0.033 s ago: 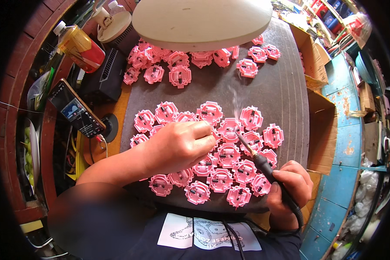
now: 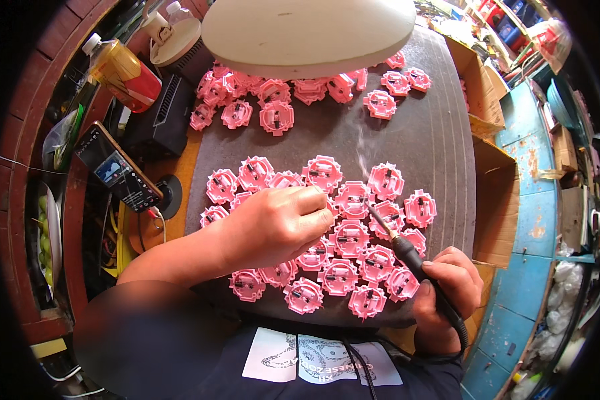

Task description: The person uses a soldering iron to apply heat to small pink plastic components on a workbench. They pick up each piece, apply the iron to specific areas, and place the finished pieces into a pile. A second person is visible in the background but not interacting with the task.

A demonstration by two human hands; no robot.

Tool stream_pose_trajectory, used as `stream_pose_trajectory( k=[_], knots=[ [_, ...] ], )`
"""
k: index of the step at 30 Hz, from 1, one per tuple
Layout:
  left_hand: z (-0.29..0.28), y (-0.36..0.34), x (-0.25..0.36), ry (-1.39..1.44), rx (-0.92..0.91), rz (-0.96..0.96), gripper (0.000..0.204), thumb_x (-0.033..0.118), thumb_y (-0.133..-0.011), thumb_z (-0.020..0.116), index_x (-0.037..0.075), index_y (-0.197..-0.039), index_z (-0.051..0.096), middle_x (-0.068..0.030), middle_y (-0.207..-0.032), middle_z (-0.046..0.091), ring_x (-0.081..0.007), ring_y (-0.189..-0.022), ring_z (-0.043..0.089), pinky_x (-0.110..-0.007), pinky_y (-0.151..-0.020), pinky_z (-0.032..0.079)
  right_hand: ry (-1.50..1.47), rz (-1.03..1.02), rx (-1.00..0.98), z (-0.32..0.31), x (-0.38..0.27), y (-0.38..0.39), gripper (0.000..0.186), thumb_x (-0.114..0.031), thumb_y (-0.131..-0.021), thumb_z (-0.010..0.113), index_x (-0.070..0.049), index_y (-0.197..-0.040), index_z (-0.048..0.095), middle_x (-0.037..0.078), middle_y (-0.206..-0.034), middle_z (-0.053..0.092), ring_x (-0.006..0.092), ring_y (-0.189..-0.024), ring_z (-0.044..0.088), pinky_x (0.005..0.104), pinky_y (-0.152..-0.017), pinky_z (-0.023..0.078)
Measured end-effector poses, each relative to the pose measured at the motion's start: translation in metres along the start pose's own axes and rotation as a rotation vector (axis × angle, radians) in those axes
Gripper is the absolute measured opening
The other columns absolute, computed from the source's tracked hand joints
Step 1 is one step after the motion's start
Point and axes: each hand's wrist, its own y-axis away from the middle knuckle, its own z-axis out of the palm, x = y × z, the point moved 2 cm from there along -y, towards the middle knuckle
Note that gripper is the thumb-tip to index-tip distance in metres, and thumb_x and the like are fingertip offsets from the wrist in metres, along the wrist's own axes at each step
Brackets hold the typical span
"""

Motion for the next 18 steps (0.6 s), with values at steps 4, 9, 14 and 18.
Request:
stream_pose_trajectory(
  k=[4, 9, 14, 18],
  knots=[
    [-0.002, -0.006, 0.008, -0.013, -0.012, 0.048, 0.026, 0.002, -0.078, 0.079, 0.000, -0.102, 0.069, -0.0096, -0.092, 0.065, -0.0275, -0.078, 0.068, -0.039, -0.063, 0.057, -0.020, 0.078, 0.126, -0.010, 0.002, 0.011, 0.023, -0.008, -0.079, 0.074, -0.001, -0.100, 0.069, 0.011, -0.076, 0.061, 0.0233, -0.062, 0.058, 0.0351, -0.055, 0.046],
    [0.004, -0.023, 0.021, 0.005, -0.023, 0.104, 0.026, 0.002, -0.078, 0.077, -0.001, -0.102, 0.068, -0.0105, -0.089, 0.062, -0.0271, -0.075, 0.067, -0.039, -0.062, 0.055, 0.029, 0.046, 0.184, -0.022, 0.003, 0.026, 0.020, -0.014, -0.084, 0.074, -0.002, -0.100, 0.069, 0.010, -0.075, 0.060, 0.0235, -0.062, 0.057, 0.0355, -0.056, 0.045],
    [0.024, -0.037, 0.021, -0.013, -0.038, 0.144, 0.020, 0.005, -0.079, 0.075, 0.000, -0.096, 0.065, -0.0095, -0.083, 0.056, -0.0255, -0.072, 0.064, -0.039, -0.061, 0.053, 0.059, 0.010, 0.174, -0.025, 0.005, 0.031, 0.021, -0.008, -0.076, 0.071, -0.003, -0.097, 0.068, 0.010, -0.073, 0.059, 0.0231, -0.057, 0.055, 0.0350, -0.052, 0.045],
    [0.034, -0.044, 0.022, -0.034, -0.053, 0.150, 0.020, 0.006, -0.078, 0.075, 0.001, -0.094, 0.064, -0.0084, -0.082, 0.055, -0.0244, -0.071, 0.064, -0.039, -0.060, 0.053, 0.060, -0.004, 0.162, -0.028, 0.005, 0.028, 0.024, -0.005, -0.071, 0.068, -0.003, -0.094, 0.068, 0.009, -0.070, 0.058, 0.0235, -0.056, 0.055, 0.0351, -0.052, 0.046]
  ],
)
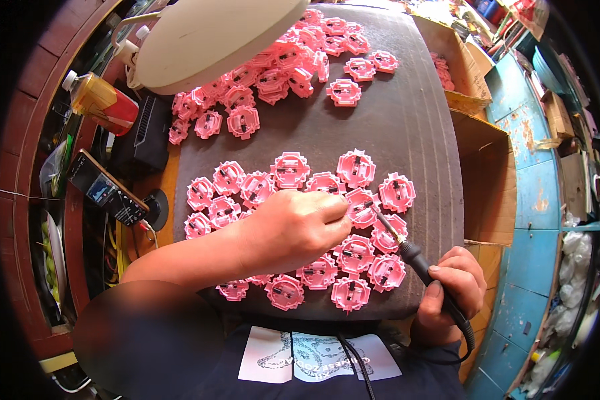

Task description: The person uses a soldering iron to apply heat to small pink plastic components on a workbench. They pick up each piece, apply the iron to specific areas, and place the finished pieces into a pile. A second person is visible in the background but not interacting with the task.

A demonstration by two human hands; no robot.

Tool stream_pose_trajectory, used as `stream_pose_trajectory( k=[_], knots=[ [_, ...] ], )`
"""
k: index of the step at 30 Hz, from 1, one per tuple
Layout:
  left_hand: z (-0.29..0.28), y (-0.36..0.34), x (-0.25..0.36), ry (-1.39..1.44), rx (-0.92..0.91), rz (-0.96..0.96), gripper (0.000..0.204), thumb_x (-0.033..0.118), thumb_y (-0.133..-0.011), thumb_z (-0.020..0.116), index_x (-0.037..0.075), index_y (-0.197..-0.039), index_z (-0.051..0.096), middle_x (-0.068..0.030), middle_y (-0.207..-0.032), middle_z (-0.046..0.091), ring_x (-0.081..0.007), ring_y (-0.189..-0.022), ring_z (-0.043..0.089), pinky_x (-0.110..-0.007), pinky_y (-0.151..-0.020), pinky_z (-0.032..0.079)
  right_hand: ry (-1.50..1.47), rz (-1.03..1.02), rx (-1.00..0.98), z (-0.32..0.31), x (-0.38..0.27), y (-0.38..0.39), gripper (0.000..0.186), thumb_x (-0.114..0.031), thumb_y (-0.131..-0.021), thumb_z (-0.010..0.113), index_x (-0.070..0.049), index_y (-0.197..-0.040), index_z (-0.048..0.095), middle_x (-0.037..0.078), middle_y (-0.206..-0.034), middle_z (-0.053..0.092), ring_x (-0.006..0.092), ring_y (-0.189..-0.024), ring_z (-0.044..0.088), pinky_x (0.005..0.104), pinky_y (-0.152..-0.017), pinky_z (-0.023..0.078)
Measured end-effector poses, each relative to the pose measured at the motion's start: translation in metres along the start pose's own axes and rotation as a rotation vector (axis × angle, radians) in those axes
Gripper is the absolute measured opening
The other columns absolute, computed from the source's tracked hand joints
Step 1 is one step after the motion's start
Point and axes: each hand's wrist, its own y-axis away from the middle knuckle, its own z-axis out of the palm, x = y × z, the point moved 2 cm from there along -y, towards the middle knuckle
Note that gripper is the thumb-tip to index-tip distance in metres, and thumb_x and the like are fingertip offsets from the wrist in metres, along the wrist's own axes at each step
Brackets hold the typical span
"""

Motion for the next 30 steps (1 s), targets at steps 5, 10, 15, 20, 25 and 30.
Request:
stream_pose_trajectory(
  k=[5, 10, 15, 20, 25, 30],
  knots=[
    [0.0036, -0.0029, -0.0015, -0.009, -0.058, -0.014, 0.022, 0.006, -0.077, 0.076, 0.002, -0.094, 0.064, -0.0080, -0.081, 0.054, -0.0241, -0.070, 0.064, -0.039, -0.058, 0.052, -0.016, -0.026, -0.011, 0.0006, 0.0023, -0.0032, 0.026, -0.003, -0.066, 0.068, -0.002, -0.092, 0.068, 0.009, -0.066, 0.056, 0.0235, -0.053, 0.053, 0.0349, -0.050, 0.044],
    [0.0055, -0.0028, -0.0024, 0.015, -0.055, -0.023, 0.022, 0.005, -0.076, 0.077, 0.002, -0.093, 0.064, -0.0081, -0.081, 0.054, -0.0246, -0.069, 0.063, -0.039, -0.058, 0.052, -0.026, -0.030, -0.020, 0.0022, 0.0039, -0.0062, 0.028, -0.002, -0.064, 0.067, -0.002, -0.092, 0.068, 0.008, -0.065, 0.056, 0.0230, -0.051, 0.052, 0.0348, -0.049, 0.043],
    [0.0042, -0.0045, -0.0020, 0.010, -0.039, -0.016, 0.019, 0.005, -0.080, 0.077, 0.001, -0.095, 0.066, -0.0081, -0.081, 0.055, -0.0246, -0.069, 0.063, -0.039, -0.057, 0.051, -0.021, -0.031, -0.022, 0.0026, 0.0035, -0.0067, 0.027, -0.002, -0.065, 0.068, -0.002, -0.092, 0.068, 0.007, -0.065, 0.056, 0.0226, -0.051, 0.053, 0.0346, -0.049, 0.043],
    [0.0038, -0.0052, -0.0023, -0.007, -0.063, -0.017, 0.017, 0.005, -0.083, 0.076, 0.001, -0.097, 0.067, -0.0080, -0.081, 0.056, -0.0245, -0.069, 0.063, -0.039, -0.056, 0.051, -0.025, -0.026, -0.028, 0.0028, 0.0029, -0.0066, 0.027, -0.002, -0.065, 0.068, -0.002, -0.092, 0.068, 0.007, -0.066, 0.056, 0.0226, -0.051, 0.053, 0.0345, -0.049, 0.043],
    [0.0040, -0.0045, -0.0028, -0.002, -0.060, -0.018, 0.018, 0.006, -0.083, 0.077, 0.000, -0.097, 0.067, -0.0080, -0.081, 0.055, -0.0243, -0.068, 0.063, -0.039, -0.056, 0.051, -0.026, -0.027, -0.019, 0.0027, 0.0037, -0.0059, 0.027, -0.002, -0.066, 0.068, -0.002, -0.092, 0.068, 0.007, -0.066, 0.056, 0.0226, -0.051, 0.053, 0.0345, -0.049, 0.044],
    [0.0049, -0.0038, -0.0028, -0.001, -0.056, -0.018, 0.019, 0.006, -0.083, 0.077, 0.000, -0.099, 0.068, -0.0084, -0.082, 0.057, -0.0246, -0.068, 0.064, -0.039, -0.056, 0.052, -0.035, -0.021, -0.026, 0.0025, 0.0035, -0.0059, 0.027, -0.002, -0.065, 0.067, -0.002, -0.092, 0.068, 0.008, -0.066, 0.056, 0.0227, -0.051, 0.054, 0.0347, -0.050, 0.044]
  ],
)
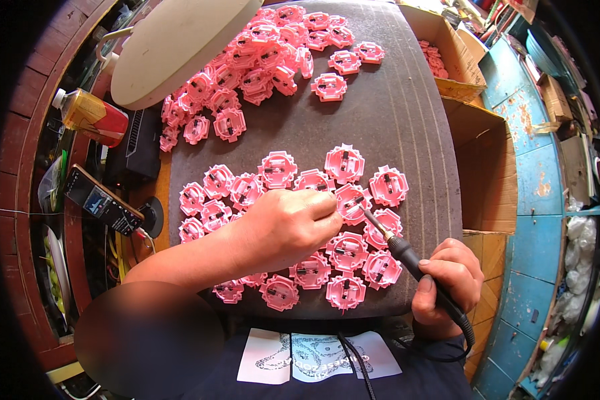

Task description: The person uses a soldering iron to apply heat to small pink plastic components on a workbench. They pick up each piece, apply the iron to specific areas, and place the finished pieces into a pile. A second person is visible in the background but not interacting with the task.

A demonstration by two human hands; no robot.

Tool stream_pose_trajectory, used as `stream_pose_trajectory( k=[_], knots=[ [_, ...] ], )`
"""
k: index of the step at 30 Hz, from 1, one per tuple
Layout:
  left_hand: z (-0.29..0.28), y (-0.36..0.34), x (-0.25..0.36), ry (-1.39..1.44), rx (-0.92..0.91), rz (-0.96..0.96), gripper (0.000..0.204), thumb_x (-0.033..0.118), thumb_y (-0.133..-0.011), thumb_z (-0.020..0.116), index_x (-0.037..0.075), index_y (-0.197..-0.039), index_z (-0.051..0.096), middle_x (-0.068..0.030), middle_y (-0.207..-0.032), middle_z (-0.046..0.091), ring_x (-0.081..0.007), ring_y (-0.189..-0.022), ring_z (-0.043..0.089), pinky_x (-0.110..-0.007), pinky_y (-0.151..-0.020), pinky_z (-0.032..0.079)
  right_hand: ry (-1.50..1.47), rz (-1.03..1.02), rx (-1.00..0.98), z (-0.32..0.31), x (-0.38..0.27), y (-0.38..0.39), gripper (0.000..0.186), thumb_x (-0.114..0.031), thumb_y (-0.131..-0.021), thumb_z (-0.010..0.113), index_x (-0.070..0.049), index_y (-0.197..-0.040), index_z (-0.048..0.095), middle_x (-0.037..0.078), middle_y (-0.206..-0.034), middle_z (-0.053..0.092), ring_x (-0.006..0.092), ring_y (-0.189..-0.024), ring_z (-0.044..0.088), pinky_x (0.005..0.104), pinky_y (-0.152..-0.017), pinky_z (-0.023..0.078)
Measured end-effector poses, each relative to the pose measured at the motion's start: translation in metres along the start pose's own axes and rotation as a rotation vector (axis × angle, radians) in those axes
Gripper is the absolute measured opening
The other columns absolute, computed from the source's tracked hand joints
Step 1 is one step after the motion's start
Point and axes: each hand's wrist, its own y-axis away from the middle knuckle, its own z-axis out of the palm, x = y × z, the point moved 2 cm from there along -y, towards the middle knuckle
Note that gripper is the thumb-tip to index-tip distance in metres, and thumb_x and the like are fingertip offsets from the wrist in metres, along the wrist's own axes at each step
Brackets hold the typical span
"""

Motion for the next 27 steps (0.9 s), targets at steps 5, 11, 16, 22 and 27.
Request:
stream_pose_trajectory(
  k=[5, 11, 16, 22, 27],
  knots=[
    [0.0006, 0.0009, -0.0004, -0.003, 0.006, 0.007, 0.021, 0.005, -0.083, 0.077, -0.001, -0.100, 0.068, -0.0088, -0.083, 0.058, -0.0251, -0.070, 0.065, -0.039, -0.057, 0.053, -0.002, 0.010, 0.018, -0.0001, 0.0002, 0.0006, 0.027, -0.002, -0.065, 0.067, -0.002, -0.091, 0.068, 0.008, -0.066, 0.056, 0.0229, -0.051, 0.054, 0.0350, -0.050, 0.044],
    [-0.0003, -0.0020, -0.0003, 0.004, -0.010, 0.000, 0.024, 0.007, -0.080, 0.078, 0.000, -0.100, 0.067, -0.0086, -0.084, 0.059, -0.0254, -0.072, 0.066, -0.039, -0.058, 0.054, 0.001, 0.013, 0.004, -0.0004, 0.0013, 0.0008, 0.025, -0.002, -0.066, 0.068, -0.002, -0.091, 0.068, 0.008, -0.066, 0.056, 0.0230, -0.051, 0.054, 0.0348, -0.050, 0.044],
    [0.0010, -0.0027, -0.0002, -0.011, 0.001, -0.009, 0.024, 0.008, -0.079, 0.078, 0.001, -0.100, 0.067, -0.0086, -0.085, 0.059, -0.0257, -0.074, 0.067, -0.039, -0.059, 0.054, -0.008, 0.016, 0.012, -0.0001, 0.0012, 0.0010, 0.025, -0.002, -0.066, 0.068, -0.001, -0.091, 0.068, 0.008, -0.066, 0.056, 0.0229, -0.051, 0.054, 0.0346, -0.049, 0.044],
    [0.0010, -0.0029, -0.0002, -0.016, -0.011, -0.013, 0.023, 0.007, -0.080, 0.078, 0.001, -0.100, 0.067, -0.0087, -0.085, 0.059, -0.0260, -0.073, 0.067, -0.039, -0.058, 0.054, -0.002, 0.016, 0.004, -0.0002, 0.0000, 0.0000, 0.024, -0.002, -0.067, 0.068, -0.001, -0.091, 0.068, 0.008, -0.065, 0.056, 0.0230, -0.051, 0.054, 0.0347, -0.049, 0.044],
    [0.0005, 0.0001, -0.0012, 0.004, -0.019, -0.026, 0.022, 0.005, -0.081, 0.078, 0.001, -0.099, 0.067, -0.0093, -0.088, 0.061, -0.0262, -0.074, 0.067, -0.039, -0.060, 0.055, 0.001, 0.018, 0.024, -0.0008, 0.0013, 0.0019, 0.024, -0.003, -0.067, 0.068, -0.001, -0.091, 0.068, 0.008, -0.066, 0.056, 0.0231, -0.051, 0.054, 0.0348, -0.050, 0.044]
  ],
)
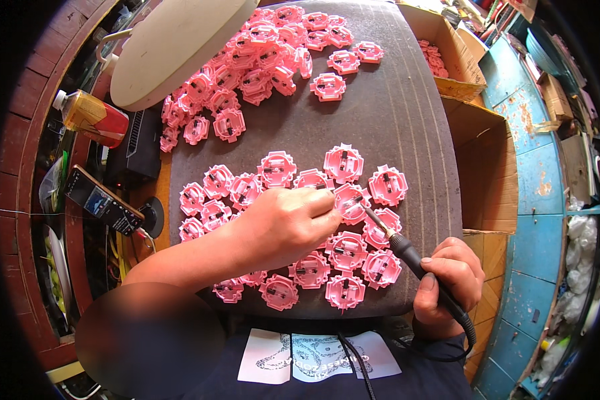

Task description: The person uses a soldering iron to apply heat to small pink plastic components on a workbench. They pick up each piece, apply the iron to specific areas, and place the finished pieces into a pile. A second person is visible in the background but not interacting with the task.

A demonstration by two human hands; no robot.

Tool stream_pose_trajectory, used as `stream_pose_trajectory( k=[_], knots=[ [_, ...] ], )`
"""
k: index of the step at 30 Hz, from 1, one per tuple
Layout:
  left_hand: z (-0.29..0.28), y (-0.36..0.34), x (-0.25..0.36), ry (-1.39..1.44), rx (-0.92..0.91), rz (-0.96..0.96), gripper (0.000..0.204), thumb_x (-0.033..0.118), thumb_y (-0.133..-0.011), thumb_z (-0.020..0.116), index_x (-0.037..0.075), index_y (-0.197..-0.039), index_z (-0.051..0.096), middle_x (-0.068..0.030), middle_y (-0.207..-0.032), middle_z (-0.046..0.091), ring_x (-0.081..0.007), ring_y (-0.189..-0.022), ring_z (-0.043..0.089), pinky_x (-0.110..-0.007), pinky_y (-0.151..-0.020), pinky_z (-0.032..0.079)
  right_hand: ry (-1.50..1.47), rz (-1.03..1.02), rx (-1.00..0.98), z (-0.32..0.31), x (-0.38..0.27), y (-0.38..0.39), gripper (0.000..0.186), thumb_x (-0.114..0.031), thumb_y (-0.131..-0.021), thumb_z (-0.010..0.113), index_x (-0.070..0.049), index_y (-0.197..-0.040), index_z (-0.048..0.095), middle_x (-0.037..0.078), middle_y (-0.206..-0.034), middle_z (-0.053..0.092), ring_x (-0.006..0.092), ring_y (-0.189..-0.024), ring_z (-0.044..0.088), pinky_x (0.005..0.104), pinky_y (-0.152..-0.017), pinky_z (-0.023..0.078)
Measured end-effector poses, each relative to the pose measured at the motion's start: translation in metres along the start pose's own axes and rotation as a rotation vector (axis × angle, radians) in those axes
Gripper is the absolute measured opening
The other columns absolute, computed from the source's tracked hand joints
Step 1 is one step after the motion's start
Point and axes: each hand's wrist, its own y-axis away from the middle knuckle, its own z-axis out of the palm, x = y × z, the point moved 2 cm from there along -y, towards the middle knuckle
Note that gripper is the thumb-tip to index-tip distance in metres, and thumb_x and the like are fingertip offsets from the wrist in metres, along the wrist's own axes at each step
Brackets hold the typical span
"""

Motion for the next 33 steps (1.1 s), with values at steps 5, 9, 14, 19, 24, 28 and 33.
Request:
stream_pose_trajectory(
  k=[5, 9, 14, 19, 24, 28, 33],
  knots=[
    [-0.007, 0.007, 0.000, 0.032, -0.010, -0.026, 0.022, 0.003, -0.080, 0.078, -0.001, -0.098, 0.067, -0.0113, -0.093, 0.064, -0.0280, -0.078, 0.069, -0.040, -0.065, 0.057, 0.002, 0.006, 0.001, 0.000, 0.000, 0.002, 0.023, -0.003, -0.067, 0.068, -0.001, -0.090, 0.068, 0.008, -0.066, 0.056, 0.0232, -0.052, 0.055, 0.0349, -0.050, 0.045],
    [-0.009, 0.011, -0.002, 0.007, 0.018, -0.021, 0.025, 0.002, -0.077, 0.078, -0.001, -0.099, 0.067, -0.0118, -0.095, 0.065, -0.0292, -0.080, 0.069, -0.041, -0.066, 0.058, -0.004, 0.006, -0.008, 0.001, 0.000, 0.000, 0.022, -0.003, -0.068, 0.069, -0.001, -0.090, 0.068, 0.008, -0.066, 0.057, 0.0233, -0.052, 0.055, 0.0348, -0.050, 0.045],
    [-0.009, 0.010, -0.003, -0.004, 0.017, -0.004, 0.027, 0.004, -0.075, 0.078, 0.000, -0.099, 0.067, -0.0114, -0.096, 0.065, -0.0293, -0.081, 0.070, -0.040, -0.065, 0.057, -0.032, 0.015, -0.026, 0.003, -0.001, -0.002, 0.023, -0.002, -0.071, 0.071, -0.001, -0.094, 0.069, 0.009, -0.067, 0.057, 0.0235, -0.053, 0.056, 0.0348, -0.050, 0.045],
    [-0.007, 0.009, -0.004, -0.002, 0.005, -0.010, 0.025, 0.005, -0.076, 0.078, 0.001, -0.097, 0.067, -0.0104, -0.092, 0.063, -0.0283, -0.078, 0.068, -0.040, -0.063, 0.056, -0.025, -0.010, -0.065, 0.007, -0.001, -0.003, 0.024, -0.002, -0.073, 0.074, -0.001, -0.097, 0.069, 0.009, -0.069, 0.059, 0.0235, -0.053, 0.057, 0.0354, -0.050, 0.046],
    [-0.004, 0.009, -0.006, 0.008, 0.018, -0.013, 0.024, 0.006, -0.077, 0.078, 0.001, -0.097, 0.067, -0.0099, -0.089, 0.062, -0.0277, -0.076, 0.068, -0.040, -0.062, 0.055, -0.049, -0.019, -0.091, 0.010, 0.000, -0.005, 0.024, -0.002, -0.074, 0.074, 0.000, -0.097, 0.069, 0.009, -0.069, 0.059, 0.0229, -0.053, 0.057, 0.0350, -0.049, 0.046],
    [-0.004, 0.007, -0.005, 0.010, 0.039, -0.008, 0.023, 0.006, -0.078, 0.078, 0.001, -0.097, 0.067, -0.0098, -0.089, 0.062, -0.0278, -0.077, 0.068, -0.040, -0.062, 0.056, -0.051, -0.029, -0.095, 0.012, 0.000, -0.006, 0.024, -0.001, -0.074, 0.073, 0.000, -0.097, 0.069, 0.009, -0.069, 0.059, 0.0224, -0.053, 0.057, 0.0343, -0.049, 0.046],
    [-0.003, 0.008, -0.007, 0.008, 0.030, -0.014, 0.023, 0.006, -0.078, 0.078, 0.001, -0.097, 0.066, -0.0101, -0.089, 0.062, -0.0284, -0.077, 0.067, -0.041, -0.064, 0.055, -0.046, -0.035, -0.099, 0.012, -0.001, -0.007, 0.024, -0.001, -0.073, 0.073, 0.000, -0.097, 0.069, 0.008, -0.069, 0.059, 0.0222, -0.053, 0.058, 0.0344, -0.049, 0.046]
  ],
)
